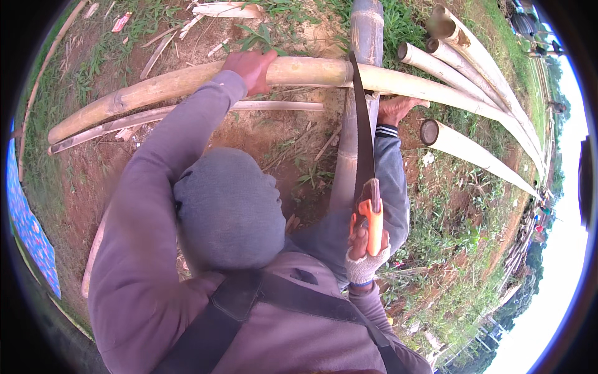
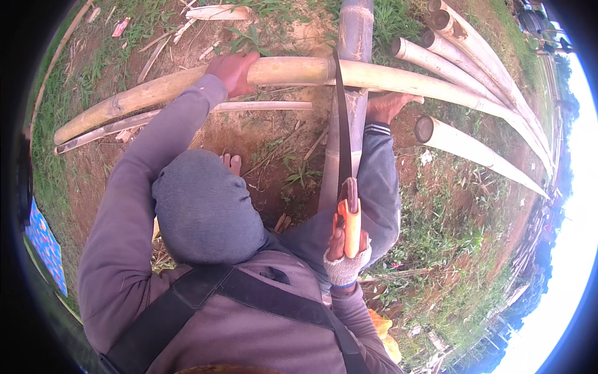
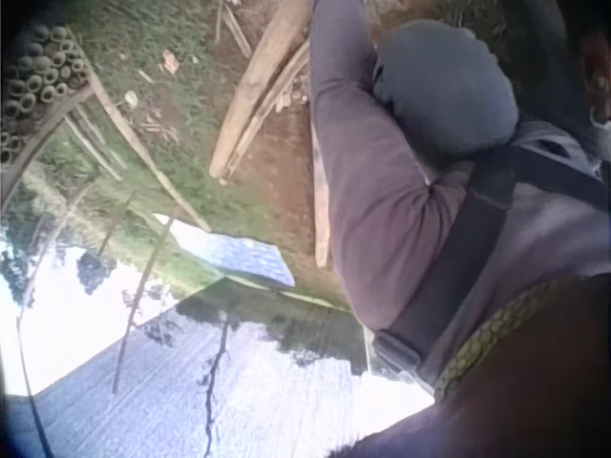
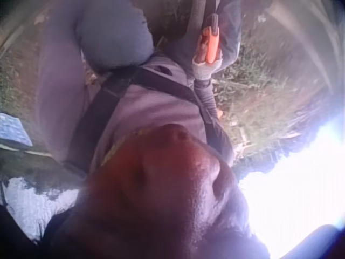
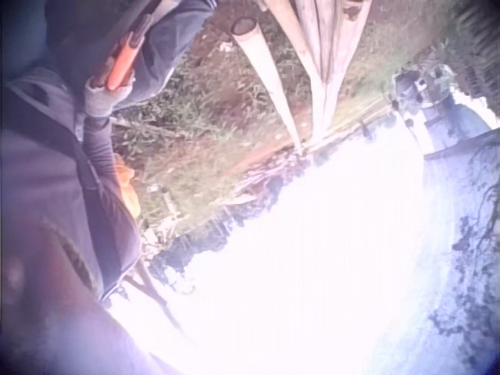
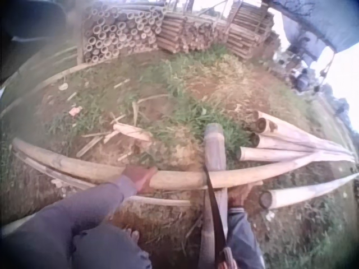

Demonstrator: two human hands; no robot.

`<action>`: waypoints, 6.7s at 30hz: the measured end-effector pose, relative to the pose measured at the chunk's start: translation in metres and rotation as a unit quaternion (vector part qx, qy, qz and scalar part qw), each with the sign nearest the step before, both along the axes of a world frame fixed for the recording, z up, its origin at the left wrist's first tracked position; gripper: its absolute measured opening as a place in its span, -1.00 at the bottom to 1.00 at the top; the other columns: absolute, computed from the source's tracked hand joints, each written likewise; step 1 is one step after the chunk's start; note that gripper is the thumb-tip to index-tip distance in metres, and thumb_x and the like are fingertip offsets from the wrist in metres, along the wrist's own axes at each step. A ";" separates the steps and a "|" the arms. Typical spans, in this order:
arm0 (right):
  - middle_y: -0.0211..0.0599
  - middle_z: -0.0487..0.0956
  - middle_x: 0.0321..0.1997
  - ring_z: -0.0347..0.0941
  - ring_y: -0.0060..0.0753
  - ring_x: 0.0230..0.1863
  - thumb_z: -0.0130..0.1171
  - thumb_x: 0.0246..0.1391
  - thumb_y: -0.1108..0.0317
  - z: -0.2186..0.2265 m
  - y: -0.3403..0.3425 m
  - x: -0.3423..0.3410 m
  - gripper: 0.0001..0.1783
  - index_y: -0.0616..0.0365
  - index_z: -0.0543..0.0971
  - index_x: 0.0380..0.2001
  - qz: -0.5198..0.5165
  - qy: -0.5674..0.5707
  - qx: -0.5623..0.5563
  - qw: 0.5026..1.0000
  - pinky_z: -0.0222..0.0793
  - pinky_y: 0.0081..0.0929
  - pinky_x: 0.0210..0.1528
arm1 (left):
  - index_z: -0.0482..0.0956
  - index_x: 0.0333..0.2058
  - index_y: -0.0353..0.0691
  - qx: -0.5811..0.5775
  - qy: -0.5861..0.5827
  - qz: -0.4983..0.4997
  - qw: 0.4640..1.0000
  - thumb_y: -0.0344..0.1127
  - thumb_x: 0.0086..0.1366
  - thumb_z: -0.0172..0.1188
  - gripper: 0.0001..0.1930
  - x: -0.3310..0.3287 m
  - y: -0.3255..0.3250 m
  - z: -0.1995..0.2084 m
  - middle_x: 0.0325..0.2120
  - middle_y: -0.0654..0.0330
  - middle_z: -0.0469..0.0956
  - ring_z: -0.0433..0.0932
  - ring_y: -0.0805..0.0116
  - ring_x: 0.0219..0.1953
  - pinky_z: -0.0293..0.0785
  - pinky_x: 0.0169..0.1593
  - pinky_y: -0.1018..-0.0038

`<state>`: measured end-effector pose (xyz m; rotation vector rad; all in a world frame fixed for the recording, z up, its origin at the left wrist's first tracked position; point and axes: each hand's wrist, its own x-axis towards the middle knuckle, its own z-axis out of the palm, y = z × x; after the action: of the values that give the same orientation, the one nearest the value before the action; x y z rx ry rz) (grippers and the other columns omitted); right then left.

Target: The person uses a hand saw to cut long bamboo poles into shorter sections. They position each pole on a support, saw through it, and place the cut pieces aside. The work continues repeatedly with multiple bamboo poles.

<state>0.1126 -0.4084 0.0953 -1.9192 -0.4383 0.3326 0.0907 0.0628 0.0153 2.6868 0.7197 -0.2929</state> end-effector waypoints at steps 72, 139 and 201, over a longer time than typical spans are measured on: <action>-0.15 0.63 -0.27 0.58 -0.39 -0.29 0.26 0.45 0.11 0.040 0.143 0.096 -0.59 0.28 0.52 0.04 0.067 -0.252 -0.132 0.956 0.48 -0.39 -0.35 | 0.45 0.23 0.03 0.010 -0.040 -0.005 0.999 -0.08 0.08 0.60 -0.25 0.003 0.017 0.005 0.00 0.00 0.67 0.68 -0.14 0.08 0.61 0.13 -0.02; -0.18 0.63 -0.35 0.58 -0.30 -0.40 0.27 0.40 0.27 0.012 0.013 0.011 -0.72 0.32 0.55 -0.09 -0.006 -0.135 -0.111 0.985 0.49 -0.36 -0.34 | 0.45 0.23 0.04 0.012 -0.033 0.000 0.999 -0.08 0.09 0.56 -0.26 -0.007 0.002 -0.003 -0.07 0.01 0.69 0.69 -0.16 -0.01 0.60 0.05 -0.06; -0.23 0.63 -0.27 0.57 -0.42 -0.34 0.32 0.38 0.27 -0.015 0.071 0.049 -0.70 0.33 0.59 -0.08 0.032 -0.250 -0.059 0.966 0.50 -0.44 -0.27 | 0.47 0.22 0.08 0.017 -0.052 0.018 0.998 -0.05 0.09 0.57 -0.27 -0.010 -0.001 -0.012 0.00 0.03 0.68 0.69 -0.15 0.05 0.60 0.14 -0.04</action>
<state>0.1619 -0.3372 0.0807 -2.1040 -0.8288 -0.0957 0.0812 0.0620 0.0034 2.6944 0.7464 -0.1329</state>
